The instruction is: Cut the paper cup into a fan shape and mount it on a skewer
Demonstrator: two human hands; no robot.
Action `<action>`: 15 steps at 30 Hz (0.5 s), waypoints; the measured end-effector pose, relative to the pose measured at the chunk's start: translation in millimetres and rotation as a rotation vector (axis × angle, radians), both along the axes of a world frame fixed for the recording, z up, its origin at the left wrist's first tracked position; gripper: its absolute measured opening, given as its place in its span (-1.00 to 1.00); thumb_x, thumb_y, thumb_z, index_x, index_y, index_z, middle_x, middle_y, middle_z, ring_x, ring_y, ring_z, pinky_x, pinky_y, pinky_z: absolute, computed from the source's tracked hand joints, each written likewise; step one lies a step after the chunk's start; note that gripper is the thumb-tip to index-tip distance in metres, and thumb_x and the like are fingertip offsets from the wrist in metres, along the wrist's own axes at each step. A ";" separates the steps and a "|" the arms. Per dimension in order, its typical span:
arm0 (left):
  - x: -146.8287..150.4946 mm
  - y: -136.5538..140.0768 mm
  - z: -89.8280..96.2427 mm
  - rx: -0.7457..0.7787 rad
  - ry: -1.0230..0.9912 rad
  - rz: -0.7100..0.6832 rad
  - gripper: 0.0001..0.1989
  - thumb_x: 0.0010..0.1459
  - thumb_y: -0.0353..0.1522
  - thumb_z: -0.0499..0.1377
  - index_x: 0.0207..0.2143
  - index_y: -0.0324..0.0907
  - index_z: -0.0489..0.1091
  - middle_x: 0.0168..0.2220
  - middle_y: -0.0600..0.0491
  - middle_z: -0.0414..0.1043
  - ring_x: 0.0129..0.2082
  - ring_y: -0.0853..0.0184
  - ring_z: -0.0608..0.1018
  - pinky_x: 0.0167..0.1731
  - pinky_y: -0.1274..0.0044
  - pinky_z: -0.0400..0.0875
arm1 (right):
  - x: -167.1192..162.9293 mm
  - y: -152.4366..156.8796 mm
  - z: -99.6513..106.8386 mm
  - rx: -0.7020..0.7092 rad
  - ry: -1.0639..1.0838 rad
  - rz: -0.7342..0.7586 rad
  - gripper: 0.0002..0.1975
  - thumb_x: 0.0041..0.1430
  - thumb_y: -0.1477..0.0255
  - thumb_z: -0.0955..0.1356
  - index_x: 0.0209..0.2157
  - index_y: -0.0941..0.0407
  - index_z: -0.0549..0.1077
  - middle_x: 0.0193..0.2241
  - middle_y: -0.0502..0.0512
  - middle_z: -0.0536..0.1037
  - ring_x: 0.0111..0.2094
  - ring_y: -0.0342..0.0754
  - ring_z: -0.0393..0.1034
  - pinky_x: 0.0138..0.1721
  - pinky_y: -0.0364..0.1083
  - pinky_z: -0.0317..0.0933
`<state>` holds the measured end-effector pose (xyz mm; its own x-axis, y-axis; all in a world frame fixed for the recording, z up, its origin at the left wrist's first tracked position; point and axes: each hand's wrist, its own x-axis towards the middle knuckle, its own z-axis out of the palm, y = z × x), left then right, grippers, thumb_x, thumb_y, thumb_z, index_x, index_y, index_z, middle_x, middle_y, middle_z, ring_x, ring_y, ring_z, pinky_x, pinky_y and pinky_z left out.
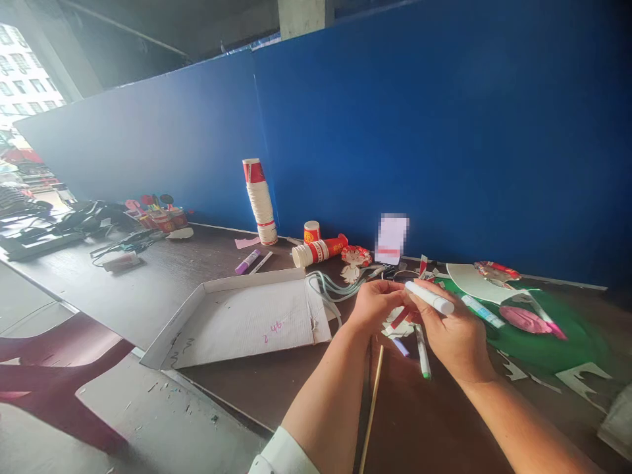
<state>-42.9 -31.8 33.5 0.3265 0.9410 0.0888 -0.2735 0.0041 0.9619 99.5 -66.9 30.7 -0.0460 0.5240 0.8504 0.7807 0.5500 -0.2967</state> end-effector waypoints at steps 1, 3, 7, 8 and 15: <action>0.0 0.2 -0.3 -0.013 0.011 0.018 -0.68 -0.04 -0.22 0.31 -0.33 -0.32 0.54 -0.52 -0.01 0.47 -0.60 0.44 0.40 -0.62 0.62 0.22 | 0.3 0.1 -0.5 0.001 -0.005 0.000 -0.75 0.27 0.40 0.34 -0.04 0.12 0.52 -0.15 0.21 0.63 -0.16 0.08 0.55 -0.16 0.01 0.41; 0.5 1.3 -1.6 -0.035 0.032 0.071 -0.71 -0.04 -0.27 0.31 -0.32 -0.31 0.55 -0.52 0.01 0.47 -0.58 0.45 0.40 -0.57 0.62 0.24 | 1.0 0.0 -1.0 -0.004 -0.019 0.005 -0.75 0.27 0.39 0.34 -0.05 0.11 0.52 -0.16 0.20 0.63 -0.17 0.09 0.55 -0.17 0.01 0.42; 1.7 3.4 -3.4 -0.050 0.049 0.115 -0.78 -0.04 -0.34 0.31 -0.32 -0.31 0.55 -0.52 0.05 0.45 -0.56 0.48 0.39 -0.53 0.63 0.25 | 1.3 -0.6 -0.2 -0.011 -0.041 0.023 -0.76 0.27 0.38 0.34 -0.06 0.11 0.52 -0.19 0.18 0.63 -0.18 0.09 0.56 -0.18 0.02 0.42; 1.7 3.4 -3.1 -0.051 0.048 0.115 -0.78 -0.04 -0.35 0.31 -0.32 -0.31 0.55 -0.52 0.05 0.45 -0.56 0.48 0.39 -0.53 0.63 0.25 | 1.3 -0.7 0.1 -0.011 -0.044 0.024 -0.76 0.27 0.38 0.34 -0.07 0.12 0.52 -0.18 0.19 0.63 -0.18 0.09 0.56 -0.18 0.02 0.42; 2.1 1.7 -2.0 -0.087 0.049 0.111 -0.80 -0.03 -0.37 0.30 -0.34 -0.31 0.54 -0.54 0.06 0.45 -0.58 0.48 0.38 -0.53 0.62 0.25 | 1.7 0.1 -1.4 0.010 -0.036 -0.008 -0.78 0.27 0.38 0.34 -0.09 0.13 0.53 -0.18 0.20 0.64 -0.21 0.08 0.56 -0.21 0.01 0.43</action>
<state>-40.8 -30.1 31.5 0.2215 0.9751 -0.0080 -0.2296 0.0601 0.9714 101.2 -66.8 29.3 -0.0728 0.5156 0.8538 0.7949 0.5470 -0.2626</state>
